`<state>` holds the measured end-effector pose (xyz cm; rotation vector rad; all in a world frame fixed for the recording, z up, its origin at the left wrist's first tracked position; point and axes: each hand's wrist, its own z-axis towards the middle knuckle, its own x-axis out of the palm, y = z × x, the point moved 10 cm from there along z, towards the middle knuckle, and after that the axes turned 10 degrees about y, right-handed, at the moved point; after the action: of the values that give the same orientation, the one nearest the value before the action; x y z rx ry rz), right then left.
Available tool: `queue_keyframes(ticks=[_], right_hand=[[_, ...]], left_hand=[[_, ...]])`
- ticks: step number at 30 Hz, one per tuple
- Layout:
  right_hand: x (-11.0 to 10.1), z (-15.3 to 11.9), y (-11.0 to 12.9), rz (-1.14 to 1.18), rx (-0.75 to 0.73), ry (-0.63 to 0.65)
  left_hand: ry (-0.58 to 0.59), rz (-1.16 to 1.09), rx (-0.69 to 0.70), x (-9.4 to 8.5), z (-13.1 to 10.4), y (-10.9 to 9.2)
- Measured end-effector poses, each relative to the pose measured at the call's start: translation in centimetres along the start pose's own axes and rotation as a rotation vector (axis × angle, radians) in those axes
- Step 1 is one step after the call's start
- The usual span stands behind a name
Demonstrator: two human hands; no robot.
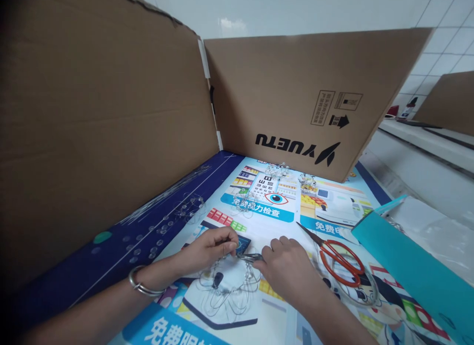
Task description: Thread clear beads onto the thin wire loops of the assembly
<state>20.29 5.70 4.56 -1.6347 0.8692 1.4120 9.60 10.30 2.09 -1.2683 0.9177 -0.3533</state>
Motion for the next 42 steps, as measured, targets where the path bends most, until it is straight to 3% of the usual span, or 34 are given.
queue_keyframes(ticks=[12,21,27,31,35,42], right_hand=[[-0.3,0.3,0.5,-0.015,-0.014,-0.108],[-0.5,1.5,1.3,-0.018,-0.058,-0.153],[-0.6,1.0,0.4,0.015,-0.026,-0.104],[-0.5,0.3,-0.6,0.069,0.024,0.001],[-0.5,0.0,-0.3,0.077,0.046,0.067],[-0.5,0.3,1.0,0.034,0.032,0.047]], left_hand=[[0.052,0.118,-0.036,0.2,0.0,0.0],[-0.027,0.311,-0.085,-0.5,-0.2,-0.2],[-0.052,0.336,-0.062,-0.5,-0.3,-0.5],[-0.054,0.333,-0.061,-0.6,-0.2,-0.7],[-0.043,0.325,-0.039,-0.4,-0.2,-0.9],[-0.034,0.363,0.025,0.0,-0.2,-1.5]])
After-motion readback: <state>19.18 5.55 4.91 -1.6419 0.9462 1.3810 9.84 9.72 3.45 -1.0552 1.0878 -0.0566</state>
